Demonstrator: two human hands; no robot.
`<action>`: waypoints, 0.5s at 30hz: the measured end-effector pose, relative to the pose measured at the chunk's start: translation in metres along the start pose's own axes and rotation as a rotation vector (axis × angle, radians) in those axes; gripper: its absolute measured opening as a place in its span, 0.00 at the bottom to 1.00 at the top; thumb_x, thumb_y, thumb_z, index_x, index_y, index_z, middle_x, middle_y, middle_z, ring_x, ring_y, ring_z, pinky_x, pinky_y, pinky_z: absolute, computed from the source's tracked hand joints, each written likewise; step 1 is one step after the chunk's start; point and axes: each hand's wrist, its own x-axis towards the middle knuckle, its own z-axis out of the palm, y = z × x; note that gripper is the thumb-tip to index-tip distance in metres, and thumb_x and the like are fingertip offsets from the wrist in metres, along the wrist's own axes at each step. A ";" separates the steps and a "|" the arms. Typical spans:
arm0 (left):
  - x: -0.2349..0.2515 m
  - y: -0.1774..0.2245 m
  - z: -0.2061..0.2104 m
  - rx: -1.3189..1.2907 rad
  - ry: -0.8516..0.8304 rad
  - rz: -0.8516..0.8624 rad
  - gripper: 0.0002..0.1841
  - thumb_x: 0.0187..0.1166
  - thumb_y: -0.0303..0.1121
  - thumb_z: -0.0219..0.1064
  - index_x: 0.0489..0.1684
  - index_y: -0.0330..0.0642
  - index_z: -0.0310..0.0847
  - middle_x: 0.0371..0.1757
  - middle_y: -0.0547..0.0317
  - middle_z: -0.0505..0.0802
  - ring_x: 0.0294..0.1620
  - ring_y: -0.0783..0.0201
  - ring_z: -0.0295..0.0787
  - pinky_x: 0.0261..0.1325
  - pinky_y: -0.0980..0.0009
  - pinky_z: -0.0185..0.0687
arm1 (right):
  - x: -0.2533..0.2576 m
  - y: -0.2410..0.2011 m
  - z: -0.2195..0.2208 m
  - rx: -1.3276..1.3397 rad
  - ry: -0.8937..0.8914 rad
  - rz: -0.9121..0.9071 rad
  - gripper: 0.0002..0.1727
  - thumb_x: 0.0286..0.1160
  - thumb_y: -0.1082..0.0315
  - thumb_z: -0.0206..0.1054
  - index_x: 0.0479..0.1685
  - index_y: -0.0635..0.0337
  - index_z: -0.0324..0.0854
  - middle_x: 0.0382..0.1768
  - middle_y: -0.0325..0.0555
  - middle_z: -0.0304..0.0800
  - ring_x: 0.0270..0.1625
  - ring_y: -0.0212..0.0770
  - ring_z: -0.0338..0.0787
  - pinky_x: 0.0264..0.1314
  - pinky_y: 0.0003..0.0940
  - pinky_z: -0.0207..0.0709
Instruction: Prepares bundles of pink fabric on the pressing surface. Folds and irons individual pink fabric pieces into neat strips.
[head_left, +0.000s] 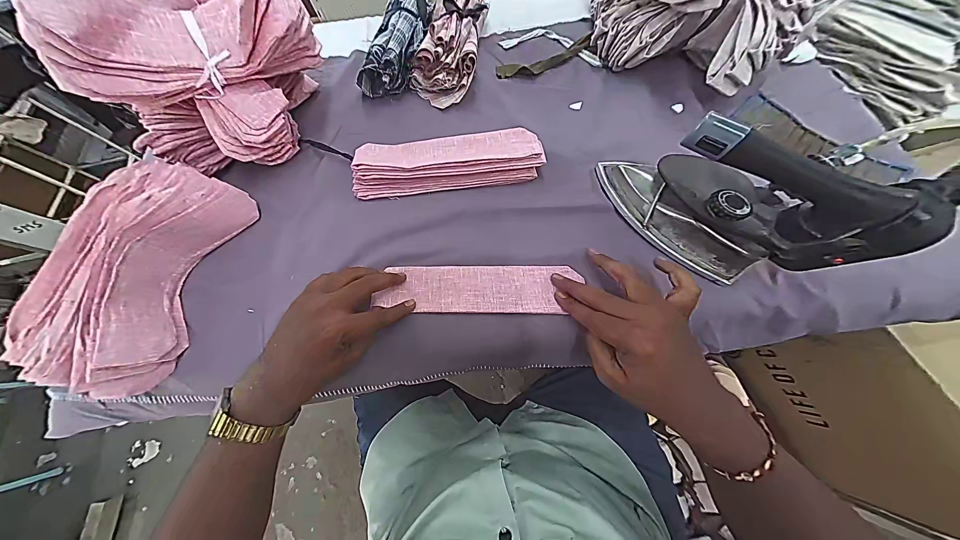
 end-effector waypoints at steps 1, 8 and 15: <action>-0.002 -0.002 0.003 -0.023 0.012 -0.003 0.21 0.86 0.34 0.56 0.66 0.74 0.89 0.76 0.66 0.87 0.79 0.57 0.79 0.74 0.50 0.76 | -0.006 0.002 0.007 0.003 0.065 0.022 0.25 0.83 0.68 0.51 0.64 0.36 0.92 0.72 0.25 0.88 0.88 0.53 0.71 0.81 0.81 0.45; -0.005 -0.002 0.009 -0.045 0.053 -0.015 0.22 0.85 0.36 0.54 0.67 0.77 0.88 0.75 0.67 0.87 0.78 0.57 0.78 0.73 0.48 0.73 | 0.020 0.002 0.013 0.085 0.117 0.065 0.20 0.81 0.69 0.52 0.36 0.45 0.95 0.53 0.33 0.98 0.76 0.45 0.84 0.83 0.78 0.48; -0.010 -0.002 0.012 -0.031 0.048 -0.011 0.24 0.85 0.36 0.53 0.69 0.79 0.86 0.78 0.69 0.85 0.80 0.59 0.75 0.74 0.48 0.72 | 0.083 0.089 -0.094 -0.239 0.239 0.141 0.25 0.87 0.53 0.61 0.73 0.60 0.82 0.62 0.63 0.90 0.63 0.63 0.90 0.66 0.64 0.80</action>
